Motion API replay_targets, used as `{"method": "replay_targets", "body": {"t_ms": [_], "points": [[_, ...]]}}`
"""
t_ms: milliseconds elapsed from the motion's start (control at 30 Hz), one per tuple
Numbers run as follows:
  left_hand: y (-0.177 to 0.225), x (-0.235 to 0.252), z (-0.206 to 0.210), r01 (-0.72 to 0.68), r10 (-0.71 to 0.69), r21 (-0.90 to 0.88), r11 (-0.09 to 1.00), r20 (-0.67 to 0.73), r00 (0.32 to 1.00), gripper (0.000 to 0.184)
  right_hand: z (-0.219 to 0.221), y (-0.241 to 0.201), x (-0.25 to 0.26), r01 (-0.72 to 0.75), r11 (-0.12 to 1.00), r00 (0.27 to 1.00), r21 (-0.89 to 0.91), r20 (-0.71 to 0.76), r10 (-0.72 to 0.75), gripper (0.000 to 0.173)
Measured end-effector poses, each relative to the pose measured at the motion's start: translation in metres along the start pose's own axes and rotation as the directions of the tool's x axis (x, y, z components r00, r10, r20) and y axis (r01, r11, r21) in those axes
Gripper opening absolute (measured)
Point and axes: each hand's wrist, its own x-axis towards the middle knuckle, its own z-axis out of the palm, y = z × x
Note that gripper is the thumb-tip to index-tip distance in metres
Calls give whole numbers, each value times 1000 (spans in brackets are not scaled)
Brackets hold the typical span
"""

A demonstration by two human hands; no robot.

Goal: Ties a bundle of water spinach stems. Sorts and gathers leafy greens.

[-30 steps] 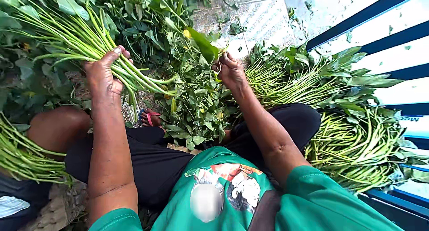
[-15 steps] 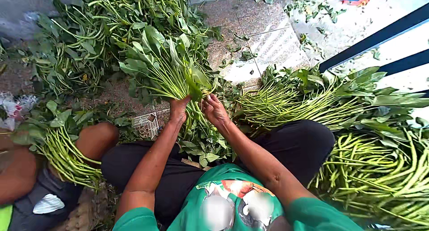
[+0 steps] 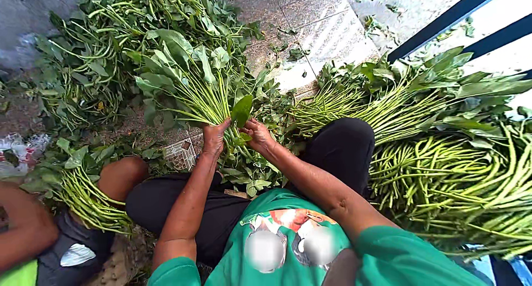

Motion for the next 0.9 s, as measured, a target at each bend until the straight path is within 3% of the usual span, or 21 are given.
{"method": "replay_targets", "body": {"t_ms": [133,200,233,267,333,400,433,467,533,600,667,733,833,900], "points": [[-3,-11,3,-60,60,27,998,5,998,58,-3,2,-5,-36,999,999,-40,-31,35,15],[-9,-15,3,-87,88,36,996,-24,996,54,-9,3,-10,-45,983,998,-177,23,50,14],[-13,-16,2,-109,110,43,993,-42,993,55,-12,1,-14,-25,943,997,-332,57,47,13],[-17,-16,1,-133,135,44,990,-60,989,56,-16,-4,-17,23,848,994,-530,104,37,18],[-21,-18,0,-141,143,30,990,-94,985,57,-28,-14,-19,177,471,977,-864,214,24,32],[-23,-20,-3,-127,130,32,991,-121,984,56,-36,-23,-22,254,28,967,-967,254,17,39],[-24,-20,-5,-121,126,45,992,-128,984,58,-39,-25,-24,272,-96,961,-958,276,-27,38],[-24,-22,-6,-116,123,62,991,-138,983,58,-41,-26,-24,298,-127,948,-946,309,-79,34],[-24,-28,-11,-95,113,129,987,-134,985,62,-43,-29,-23,401,-8,905,-916,398,-150,35],[-25,-32,-18,-100,118,180,979,-93,989,66,-35,-31,-26,486,193,874,-852,472,-116,50],[-28,-28,-18,-143,152,115,983,-71,986,55,-24,-27,-26,536,306,839,-787,535,-95,62],[-31,-31,-19,-168,171,86,982,-30,985,41,-14,-18,-26,614,310,788,-726,586,-187,54],[-33,-50,-26,-180,181,131,975,3,983,45,-8,-5,-34,709,268,695,-652,581,-425,21],[-32,-56,-30,-152,158,162,975,-20,987,47,-12,-2,-41,772,242,627,-588,644,-438,11]]}}
